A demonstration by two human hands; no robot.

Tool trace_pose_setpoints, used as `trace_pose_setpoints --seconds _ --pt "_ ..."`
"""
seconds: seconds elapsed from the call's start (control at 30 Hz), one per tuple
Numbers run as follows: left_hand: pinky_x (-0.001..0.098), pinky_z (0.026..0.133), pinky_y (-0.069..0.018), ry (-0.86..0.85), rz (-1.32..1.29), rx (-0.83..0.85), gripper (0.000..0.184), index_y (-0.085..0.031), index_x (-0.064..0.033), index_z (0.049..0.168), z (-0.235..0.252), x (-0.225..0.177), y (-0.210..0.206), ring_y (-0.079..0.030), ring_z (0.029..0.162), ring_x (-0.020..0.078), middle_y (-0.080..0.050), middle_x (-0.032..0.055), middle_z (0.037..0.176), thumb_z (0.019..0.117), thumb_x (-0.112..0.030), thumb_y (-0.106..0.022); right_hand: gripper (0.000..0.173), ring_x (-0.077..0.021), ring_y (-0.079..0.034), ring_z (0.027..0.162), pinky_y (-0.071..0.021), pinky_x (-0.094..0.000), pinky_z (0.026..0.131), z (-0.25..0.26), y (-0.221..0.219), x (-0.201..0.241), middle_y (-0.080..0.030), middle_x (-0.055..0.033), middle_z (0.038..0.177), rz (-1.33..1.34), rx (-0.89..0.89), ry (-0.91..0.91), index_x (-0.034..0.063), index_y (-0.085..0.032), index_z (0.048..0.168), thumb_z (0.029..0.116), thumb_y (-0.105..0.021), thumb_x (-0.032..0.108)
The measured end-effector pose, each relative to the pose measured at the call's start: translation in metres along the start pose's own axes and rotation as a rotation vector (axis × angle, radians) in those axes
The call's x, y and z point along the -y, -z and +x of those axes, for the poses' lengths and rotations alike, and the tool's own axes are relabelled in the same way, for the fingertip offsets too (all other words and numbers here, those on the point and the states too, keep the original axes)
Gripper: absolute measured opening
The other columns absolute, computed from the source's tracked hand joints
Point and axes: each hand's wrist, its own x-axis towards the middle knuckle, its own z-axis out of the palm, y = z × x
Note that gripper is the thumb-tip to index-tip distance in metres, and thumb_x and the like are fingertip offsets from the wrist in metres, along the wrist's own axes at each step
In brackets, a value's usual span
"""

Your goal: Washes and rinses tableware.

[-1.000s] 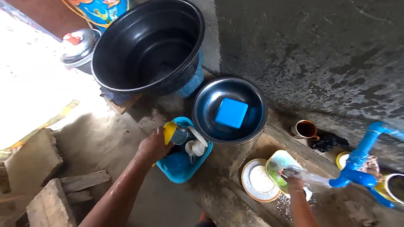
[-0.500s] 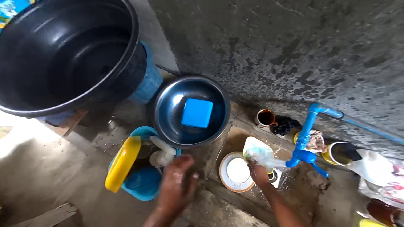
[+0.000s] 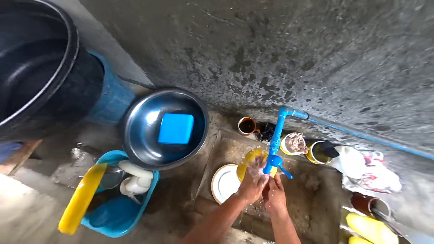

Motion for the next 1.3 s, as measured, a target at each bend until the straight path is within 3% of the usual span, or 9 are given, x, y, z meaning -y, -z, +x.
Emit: trace_pose_setpoints --seconds 0.13,0.27,0.43,0.63,0.8,0.93,1.0,1.13,1.3 --pt "0.0522 0.128 -0.0168 0.028 -0.01 -0.1 0.065 -0.034 0.0048 0.156 -0.015 0.043 0.011 -0.023 0.155 0.0359 -0.027 0.0263 0.164 0.1077 -0.038 -0.035 0.028 -0.0138 -0.072 0.096 -0.0618 -0.0351 0.087 -0.016 0.021 0.006 -0.071 -0.005 0.108 0.044 0.166 0.025 0.0033 -0.052 0.13 0.1048 -0.041 0.008" --pt "0.0415 0.112 -0.0431 0.482 -0.599 -0.156 0.056 -0.032 -0.0012 0.156 0.027 0.017 0.027 -0.05 0.135 0.0257 -0.045 0.0219 0.152 0.1102 -0.034 -0.036 0.022 -0.0089 -0.068 0.089 -0.0579 -0.0278 0.085 -0.028 0.016 0.002 -0.071 -0.0075 0.098 -0.655 0.396 0.229 -0.0047 -0.066 0.115 0.1011 -0.057 0.009" --pt "0.0464 0.09 -0.0567 0.722 -0.644 -0.094 0.065 -0.031 -0.0143 0.157 0.023 0.006 0.052 -0.065 0.11 0.0273 -0.061 0.0189 0.13 0.0982 -0.005 -0.057 0.029 -0.0357 -0.055 0.137 -0.0419 -0.0507 0.117 0.002 0.034 -0.012 -0.063 -0.0192 0.14 -1.12 0.591 0.452 0.0036 -0.075 0.119 0.102 -0.06 0.022" --pt "0.0429 0.104 -0.0516 0.614 -0.601 -0.051 0.052 -0.033 -0.0126 0.159 0.0 0.001 0.04 -0.061 0.125 0.0229 -0.056 0.0168 0.144 0.1107 -0.029 -0.044 0.04 -0.0473 -0.057 0.126 -0.0438 -0.0613 0.108 0.055 0.004 -0.024 -0.063 -0.029 0.131 -1.063 0.106 0.612 -0.0047 -0.069 0.123 0.0839 -0.071 0.003" --pt "0.0436 0.117 -0.0387 0.59 -0.497 -0.249 0.054 -0.037 -0.0067 0.157 0.001 0.012 0.057 -0.046 0.141 0.0229 -0.045 0.0161 0.156 0.1101 -0.032 -0.045 0.031 -0.0348 -0.063 0.121 -0.0468 -0.0502 0.109 0.003 -0.014 -0.025 -0.069 -0.02 0.121 -1.141 0.641 0.448 -0.0018 -0.072 0.114 0.0999 -0.06 0.023" --pt "0.0463 0.109 -0.0495 0.598 -0.742 -0.398 0.056 -0.026 -0.017 0.161 -0.013 0.026 0.066 -0.055 0.134 0.0244 -0.049 0.0147 0.152 0.111 -0.037 -0.04 0.09 -0.0599 -0.035 0.141 -0.0291 -0.0723 0.114 0.003 0.027 -0.026 -0.038 -0.0417 0.15 -1.148 0.136 0.485 -0.0121 -0.056 0.137 0.0764 -0.082 0.049" --pt "0.0486 0.102 -0.0545 0.602 -0.952 -0.379 0.054 -0.023 -0.018 0.161 -0.02 0.018 0.059 -0.062 0.125 0.0281 -0.056 0.0173 0.143 0.1118 -0.035 -0.037 0.083 -0.0373 -0.045 0.141 -0.0456 -0.0505 0.111 0.018 0.031 -0.015 -0.033 -0.0292 0.159 -0.728 0.018 0.24 -0.0047 -0.026 0.157 0.0929 -0.07 0.023" --pt "0.0463 0.081 -0.0591 0.678 -1.01 -0.031 0.056 -0.045 -0.0122 0.146 -0.017 0.015 0.073 -0.069 0.104 0.0289 -0.068 0.016 0.122 0.1088 -0.049 -0.024 0.054 -0.0183 -0.059 0.124 -0.0528 -0.0362 0.101 0.038 0.051 0.001 -0.054 -0.0184 0.145 -0.378 0.029 0.076 -0.0008 -0.045 0.149 0.0954 -0.05 -0.007" --pt "0.0486 0.103 -0.0496 0.649 -0.067 0.306 0.054 -0.04 -0.0097 0.154 0.013 -0.042 0.095 -0.061 0.123 0.0288 -0.059 0.0195 0.138 0.1009 -0.007 -0.052 0.04 -0.0132 -0.063 0.11 -0.0557 -0.033 0.092 0.062 0.045 -0.028 -0.061 -0.0146 0.131 -0.263 0.028 -0.012 -0.0029 -0.047 0.144 0.1046 -0.045 0.001"
